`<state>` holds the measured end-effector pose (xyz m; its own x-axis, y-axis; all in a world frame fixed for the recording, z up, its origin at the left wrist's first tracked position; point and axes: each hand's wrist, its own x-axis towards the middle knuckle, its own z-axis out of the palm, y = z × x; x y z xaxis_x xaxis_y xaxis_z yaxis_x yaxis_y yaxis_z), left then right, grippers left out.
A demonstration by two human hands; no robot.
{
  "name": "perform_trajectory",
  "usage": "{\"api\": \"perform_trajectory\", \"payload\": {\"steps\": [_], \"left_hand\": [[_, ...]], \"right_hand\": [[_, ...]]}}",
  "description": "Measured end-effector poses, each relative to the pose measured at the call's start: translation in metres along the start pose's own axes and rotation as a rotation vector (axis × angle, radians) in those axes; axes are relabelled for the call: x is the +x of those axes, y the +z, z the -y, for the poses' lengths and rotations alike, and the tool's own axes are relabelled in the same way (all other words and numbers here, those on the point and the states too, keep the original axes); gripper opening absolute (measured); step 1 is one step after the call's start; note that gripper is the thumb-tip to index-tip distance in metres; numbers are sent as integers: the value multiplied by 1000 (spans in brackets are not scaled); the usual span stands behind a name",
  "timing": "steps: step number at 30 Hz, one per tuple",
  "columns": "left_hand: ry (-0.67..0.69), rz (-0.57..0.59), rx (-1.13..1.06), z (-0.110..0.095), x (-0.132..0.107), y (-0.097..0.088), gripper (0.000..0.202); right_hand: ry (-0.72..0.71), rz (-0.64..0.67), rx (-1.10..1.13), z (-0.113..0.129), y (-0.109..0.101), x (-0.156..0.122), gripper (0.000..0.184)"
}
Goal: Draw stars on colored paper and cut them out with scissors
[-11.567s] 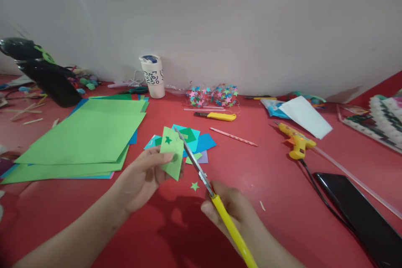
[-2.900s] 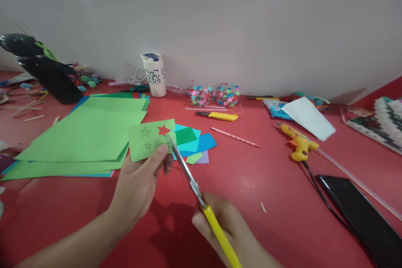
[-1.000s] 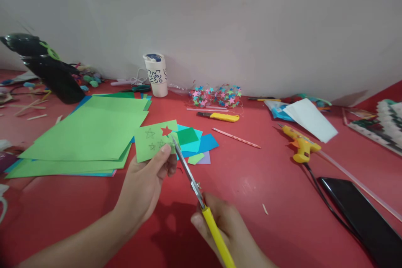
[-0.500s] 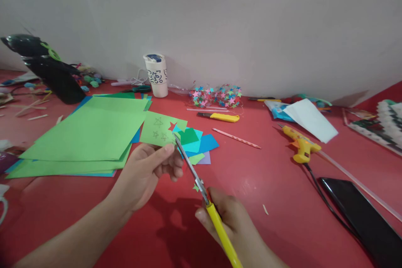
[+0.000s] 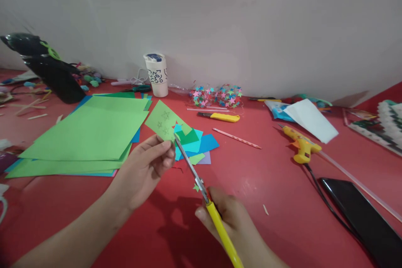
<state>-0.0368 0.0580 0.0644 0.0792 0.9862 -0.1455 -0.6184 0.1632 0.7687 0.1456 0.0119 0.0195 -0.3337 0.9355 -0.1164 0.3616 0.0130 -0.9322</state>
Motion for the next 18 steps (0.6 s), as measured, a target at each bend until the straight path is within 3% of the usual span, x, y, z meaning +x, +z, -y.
{"api": "perform_trajectory", "payload": {"steps": [4,8,15,18], "left_hand": [[-38,-12,-62,0,2,-2,13],[9,-16,-41,1,2,-2,13],[217,-44,380,-9,3,-4,15],[243,-34,528,-15,4,-6,17]], "right_hand": [[-10,-17,-26,-1,0,1,50],[-59,-41,-81,-1,0,3,52],[67,112,61,6,-7,-1,52],[63,136,51,13,-13,-1,54]]}}
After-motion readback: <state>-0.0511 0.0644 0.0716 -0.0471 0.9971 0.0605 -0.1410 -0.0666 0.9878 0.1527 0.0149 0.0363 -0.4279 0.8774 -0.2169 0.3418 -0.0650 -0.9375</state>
